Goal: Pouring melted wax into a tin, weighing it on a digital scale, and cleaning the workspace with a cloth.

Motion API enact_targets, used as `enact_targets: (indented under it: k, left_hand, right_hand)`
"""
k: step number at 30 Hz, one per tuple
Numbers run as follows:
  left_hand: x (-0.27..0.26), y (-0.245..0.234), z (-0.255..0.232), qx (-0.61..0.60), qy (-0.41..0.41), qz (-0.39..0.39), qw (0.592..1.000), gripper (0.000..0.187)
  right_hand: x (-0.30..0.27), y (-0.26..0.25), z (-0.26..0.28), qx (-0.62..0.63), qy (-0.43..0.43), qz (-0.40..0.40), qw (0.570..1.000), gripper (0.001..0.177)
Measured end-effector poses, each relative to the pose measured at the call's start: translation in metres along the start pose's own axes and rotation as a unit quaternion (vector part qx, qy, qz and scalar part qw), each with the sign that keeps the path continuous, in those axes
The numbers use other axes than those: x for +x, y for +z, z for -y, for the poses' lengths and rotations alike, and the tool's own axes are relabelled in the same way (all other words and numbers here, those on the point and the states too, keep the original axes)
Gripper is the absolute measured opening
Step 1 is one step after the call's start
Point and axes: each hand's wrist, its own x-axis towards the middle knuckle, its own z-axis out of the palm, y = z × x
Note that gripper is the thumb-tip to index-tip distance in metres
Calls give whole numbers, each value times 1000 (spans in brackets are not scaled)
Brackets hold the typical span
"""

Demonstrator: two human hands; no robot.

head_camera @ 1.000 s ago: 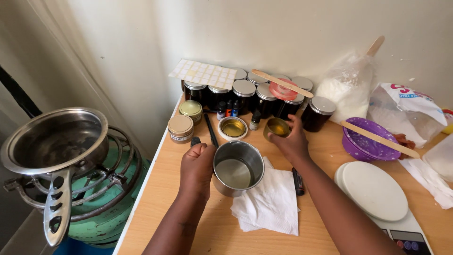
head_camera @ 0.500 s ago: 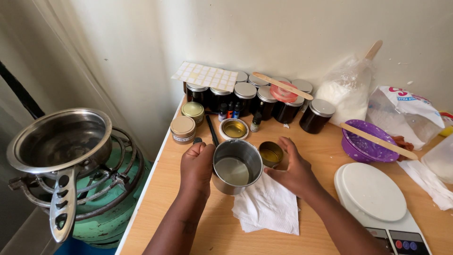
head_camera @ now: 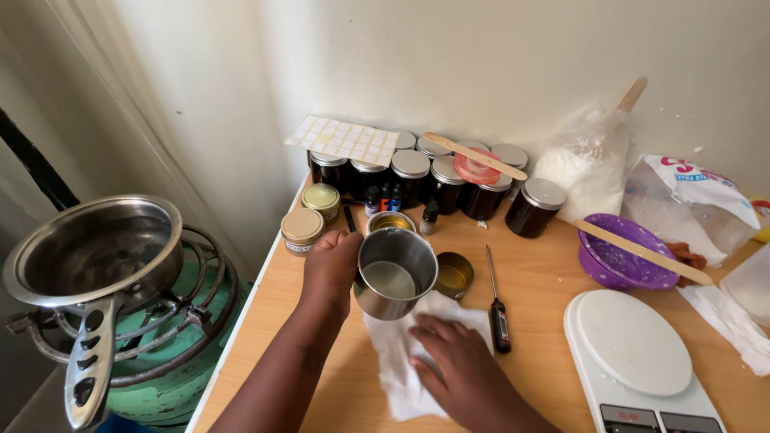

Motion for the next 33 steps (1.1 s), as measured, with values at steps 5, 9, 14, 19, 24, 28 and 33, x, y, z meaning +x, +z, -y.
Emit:
enact_targets:
  k: [5,9,14,19,24,28,33]
  left_hand:
    - [26,28,-11,41,15,29,999,42]
    - [48,46,-12,158,109,57,980,44]
    - [69,69,1,195,151,73,966,44]
    - [71,75,3,181,144,65,971,43]
    - [65,65,6,3,65,32,997,43]
    - [42,48,-17,-32,32,11,999,42]
    - [16,27,-29,-69,-35,14,997,38]
  right_hand:
    - [0,4,17,19,-51,-18,998,41]
    - [1,8,10,24,-79,-28,996,37]
    - [8,-8,10,123,-49,-46,990,31]
    - [-2,-47,-35,123,47,-41,990,31]
    - [-39,-147,-101,30,509,-15,860,53]
    - [-77,-178,-114,-67,501,-61,861,59]
    - [-84,-175,-91,41,681,-7,731,108]
